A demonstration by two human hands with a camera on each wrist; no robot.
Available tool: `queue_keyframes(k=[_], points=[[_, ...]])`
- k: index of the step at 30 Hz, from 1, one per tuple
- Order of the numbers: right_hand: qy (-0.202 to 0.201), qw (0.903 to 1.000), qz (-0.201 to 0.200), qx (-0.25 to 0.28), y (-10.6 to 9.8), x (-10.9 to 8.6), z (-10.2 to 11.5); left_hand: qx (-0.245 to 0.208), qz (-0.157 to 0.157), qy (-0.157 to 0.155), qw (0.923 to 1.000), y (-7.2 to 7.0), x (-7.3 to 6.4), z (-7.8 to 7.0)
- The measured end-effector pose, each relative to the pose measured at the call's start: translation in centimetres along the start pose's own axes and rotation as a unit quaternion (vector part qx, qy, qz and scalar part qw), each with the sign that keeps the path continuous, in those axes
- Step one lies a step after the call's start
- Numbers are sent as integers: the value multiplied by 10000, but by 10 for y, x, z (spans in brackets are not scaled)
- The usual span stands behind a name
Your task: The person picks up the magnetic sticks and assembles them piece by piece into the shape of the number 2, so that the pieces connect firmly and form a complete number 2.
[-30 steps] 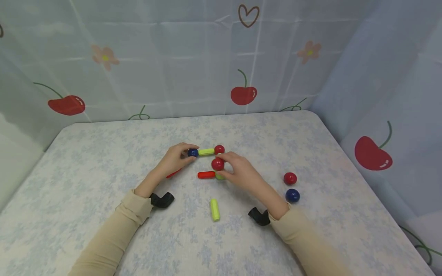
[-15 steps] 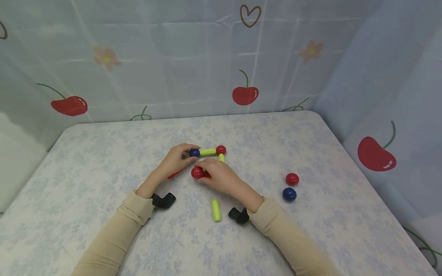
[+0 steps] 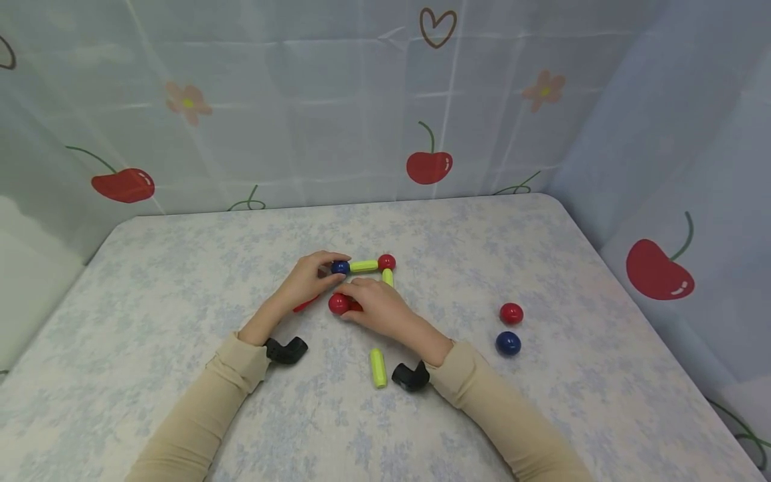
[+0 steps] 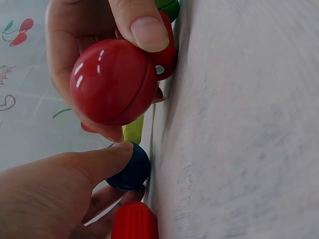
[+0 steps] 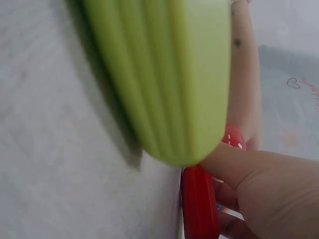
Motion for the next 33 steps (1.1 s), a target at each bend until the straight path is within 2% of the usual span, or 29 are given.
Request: queue_keyframes(k=[7,15,22,33], points=[[-128,9996,-3,-232,4,3,1,-149,25,-37,9999,1,0,3],[-88,9996,-52,-250,4,5,0,-245,78,-75,9996,0,1,1],[81,9999,11,-144,3,6,-3,-268,95,-141,9995,0,1,3],[100,9997,-13,241,-1,4,-5,-330,109,-131,9993,2,1,5]])
Point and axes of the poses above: each hand's wrist, its own x-axis towards the middle knuckle, its own y-axis out of the palm, z = x × y, the point moved 10 cm from there along x, towards the middle knuckle, and after that the axes turned 8 degrees about x, right-handed, at the moved point
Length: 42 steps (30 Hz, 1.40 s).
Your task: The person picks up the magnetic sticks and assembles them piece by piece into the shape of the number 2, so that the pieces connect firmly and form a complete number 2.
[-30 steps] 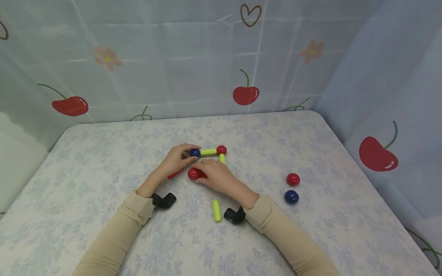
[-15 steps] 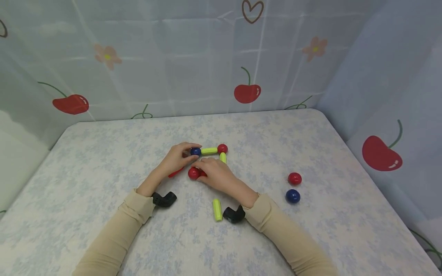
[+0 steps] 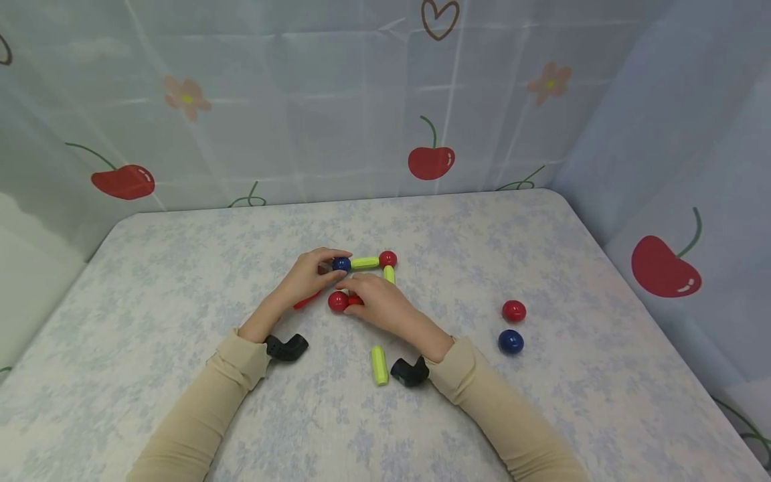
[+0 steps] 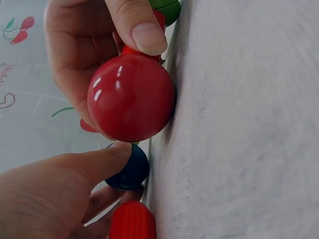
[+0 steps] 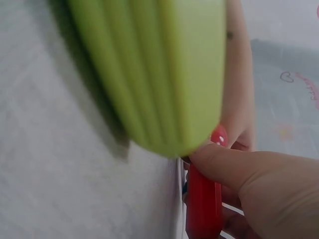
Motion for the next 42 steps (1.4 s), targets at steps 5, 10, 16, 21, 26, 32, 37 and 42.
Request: queue_keyframes(k=[5,10,16,21,26,32,37,42], points=[[67,10000,54,-3,-2,-4,-1,21,11,-37,10000,0,0,-1],[120,9999,57,-32,-11,-11,1,29,2,-54,10000,-1,0,-2],[522,9985,-108,-100,-38,-34,-1,80,-9,-81,9999,-2,-1,-3],[915,9944,-500,-156,-70,-65,-17,72,10,-156,9999,-1,-1,-2],[991,9911,-887,-81,-88,-91,-34,120,57,-203,9997,0,0,-2],[1002,9926,-651,214,-73,-90,-37,230,27,-160,9996,-1,3,-1],[1015,9938,-383,249,-57,-81,-32,204,43,-148,9997,-1,3,-1],[1002,9945,-278,154,-48,-78,-30,237,27,-216,9995,-8,-4,-1]])
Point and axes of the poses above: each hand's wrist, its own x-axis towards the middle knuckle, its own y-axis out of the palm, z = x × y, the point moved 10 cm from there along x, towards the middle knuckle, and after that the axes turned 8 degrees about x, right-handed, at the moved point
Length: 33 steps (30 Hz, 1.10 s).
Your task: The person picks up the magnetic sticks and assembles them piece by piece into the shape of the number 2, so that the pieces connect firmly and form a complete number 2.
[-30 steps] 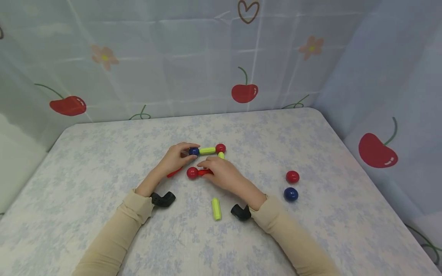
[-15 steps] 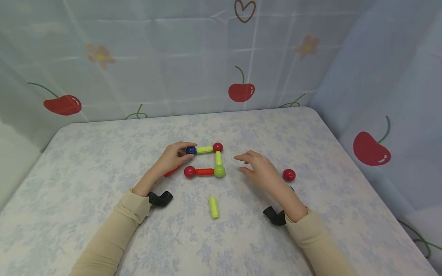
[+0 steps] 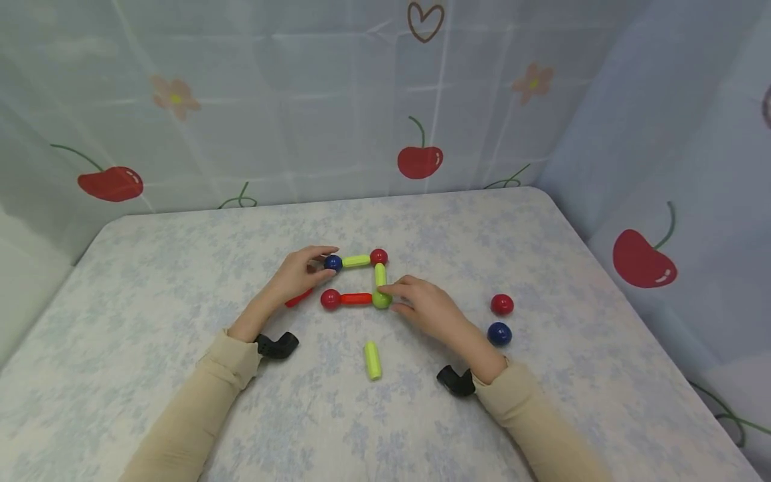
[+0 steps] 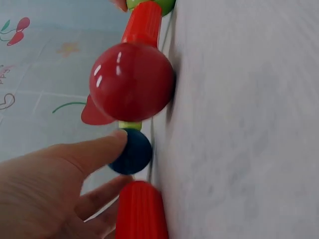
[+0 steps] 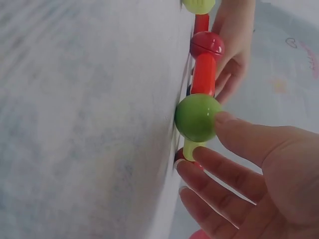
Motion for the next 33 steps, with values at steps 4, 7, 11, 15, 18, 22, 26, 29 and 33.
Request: queue_keyframes(k=[4,7,11,15,18,22,26,29,33], points=[[-63,10000,-21,14,0,0,0,185,-49,-273,9994,-16,-12,4],[-89,9999,-46,30,0,-1,0,508,293,-456,9972,-20,-26,6],[-117,9999,-102,46,-2,-2,0,957,876,-541,9901,-15,-42,6],[-161,9998,-85,80,-1,-1,0,1199,875,-622,9870,-14,-52,5],[-205,9997,-77,113,0,0,0,1033,811,-727,9887,-17,-59,4],[-231,9996,-117,135,0,0,1,-252,1102,-952,9890,-11,-73,3],[-252,9994,-148,161,-1,0,3,-2113,1646,-1279,9549,10,-89,2],[-245,9994,-162,172,-1,0,2,-2974,1797,-1545,9249,24,-95,1],[-203,9995,-137,215,0,1,1,-3380,1784,-1738,9076,35,-95,-2]])
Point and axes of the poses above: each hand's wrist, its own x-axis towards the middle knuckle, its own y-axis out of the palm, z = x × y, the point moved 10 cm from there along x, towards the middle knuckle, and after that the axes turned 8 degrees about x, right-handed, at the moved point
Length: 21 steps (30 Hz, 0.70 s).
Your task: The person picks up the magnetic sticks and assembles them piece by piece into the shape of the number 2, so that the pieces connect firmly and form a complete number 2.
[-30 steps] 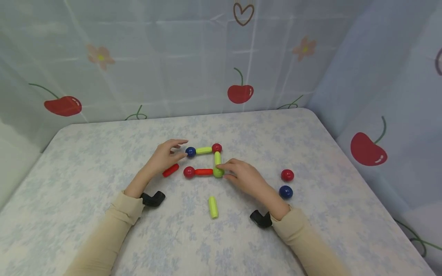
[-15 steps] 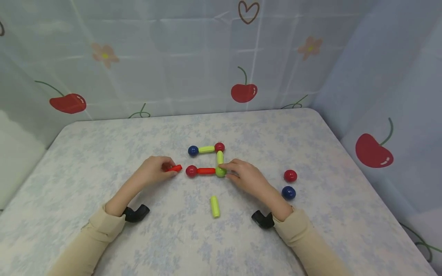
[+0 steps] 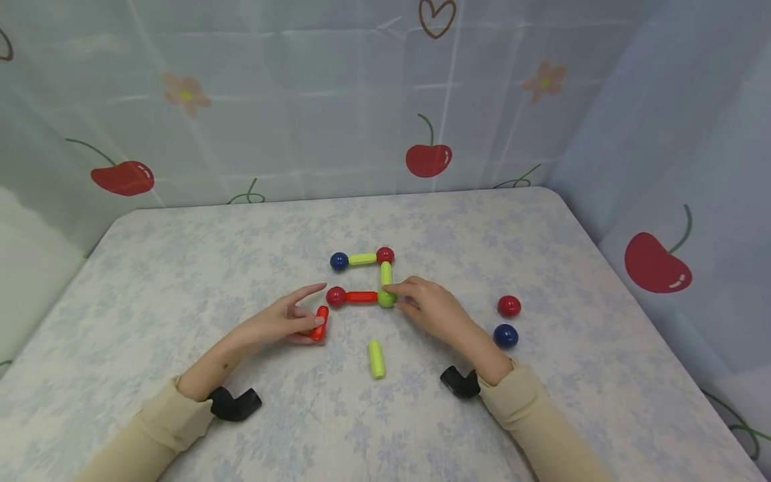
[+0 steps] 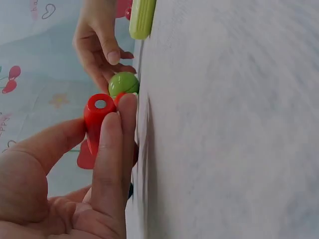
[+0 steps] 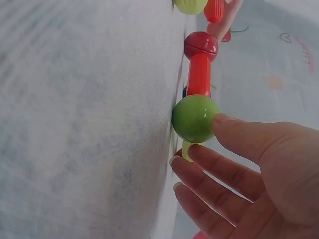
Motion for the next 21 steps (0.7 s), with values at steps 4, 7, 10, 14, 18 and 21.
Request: queue_keyframes(k=[4,7,10,14,18,21], points=[[-30,10000,41,50,1,-1,0,-367,86,-206,9991,9,6,2],[-53,9999,57,78,2,-1,1,-630,89,-351,9974,13,9,4],[-43,9999,55,98,1,-1,2,-698,37,-417,9967,14,11,5],[-69,9999,33,106,0,-2,2,-486,-148,-474,9976,12,12,5],[-85,9999,19,109,0,-2,2,-157,-341,-471,9982,8,14,3],[-34,10000,60,32,0,-2,3,-87,-459,-408,9981,5,17,0]])
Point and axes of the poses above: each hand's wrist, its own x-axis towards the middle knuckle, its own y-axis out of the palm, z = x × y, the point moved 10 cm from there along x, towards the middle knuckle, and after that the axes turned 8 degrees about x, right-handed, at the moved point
